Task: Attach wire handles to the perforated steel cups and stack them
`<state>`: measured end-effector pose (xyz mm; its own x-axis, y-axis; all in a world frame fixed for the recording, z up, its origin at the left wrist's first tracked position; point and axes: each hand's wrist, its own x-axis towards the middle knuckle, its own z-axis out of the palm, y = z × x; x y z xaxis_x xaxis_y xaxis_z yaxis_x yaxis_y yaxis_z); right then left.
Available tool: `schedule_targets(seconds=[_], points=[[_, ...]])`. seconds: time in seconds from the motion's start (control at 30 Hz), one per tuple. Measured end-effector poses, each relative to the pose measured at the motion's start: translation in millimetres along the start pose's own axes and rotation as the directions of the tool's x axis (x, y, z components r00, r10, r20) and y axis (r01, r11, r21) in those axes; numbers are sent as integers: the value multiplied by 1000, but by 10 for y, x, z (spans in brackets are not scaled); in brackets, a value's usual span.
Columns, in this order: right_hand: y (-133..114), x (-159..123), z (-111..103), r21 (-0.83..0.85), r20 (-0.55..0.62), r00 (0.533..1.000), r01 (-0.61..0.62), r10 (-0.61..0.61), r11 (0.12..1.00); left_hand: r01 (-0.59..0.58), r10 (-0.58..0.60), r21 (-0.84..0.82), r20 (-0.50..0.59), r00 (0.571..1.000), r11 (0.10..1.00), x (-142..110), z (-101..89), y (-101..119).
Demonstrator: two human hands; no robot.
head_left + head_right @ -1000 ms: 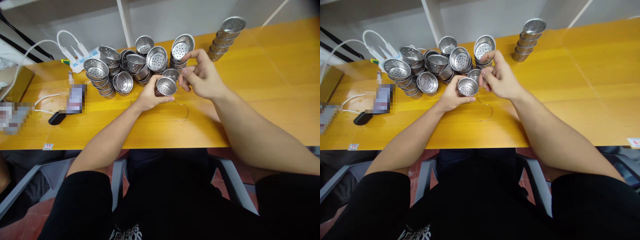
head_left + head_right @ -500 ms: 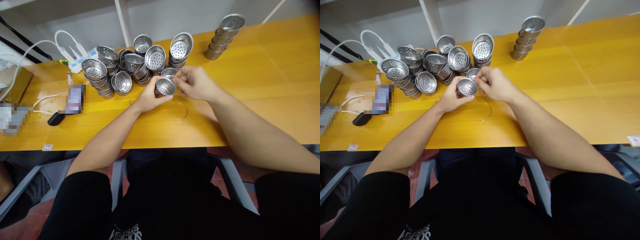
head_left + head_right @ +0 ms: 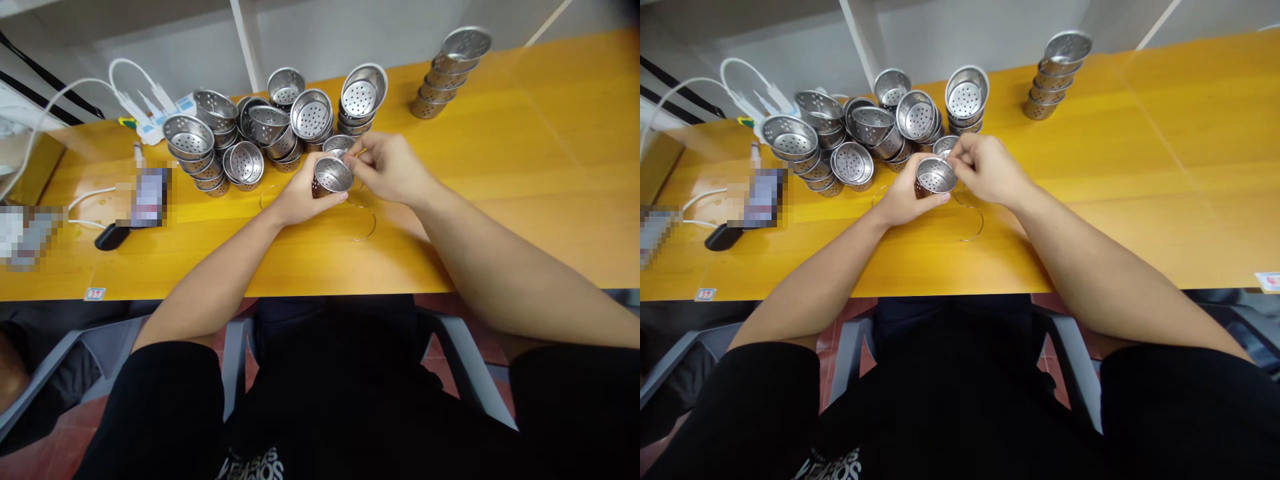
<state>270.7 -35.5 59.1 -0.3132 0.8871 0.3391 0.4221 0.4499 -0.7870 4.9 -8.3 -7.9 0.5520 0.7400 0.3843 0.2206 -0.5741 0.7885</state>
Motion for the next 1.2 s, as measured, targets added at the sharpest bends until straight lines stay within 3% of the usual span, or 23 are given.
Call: schedule_targets(seconds=[0.2, 0.4, 0.83, 1.0, 1.2], points=[[-50, -8, 84, 34, -66, 998, -20, 22, 999, 4, -4, -3, -21, 1000, 1000, 22, 56, -32], [-133, -39, 151, 59, -91, 996, -16, 22, 998, 32, -28, 34, -100, 995, 999, 26, 91, 120], [-117, 21, 192, 140, -94, 995, -22, 35, 990, 28, -26, 27, -75, 997, 999, 18, 58, 211], [-215, 4, 91, 323, 44, 998, -62, 51, 944, 35, -34, 6, -63, 997, 999, 28, 1, 232], [-252, -5, -89, 528, 271, 958, -63, -97, 847, 14, -16, -44, -42, 999, 999, 28, -69, 187]])
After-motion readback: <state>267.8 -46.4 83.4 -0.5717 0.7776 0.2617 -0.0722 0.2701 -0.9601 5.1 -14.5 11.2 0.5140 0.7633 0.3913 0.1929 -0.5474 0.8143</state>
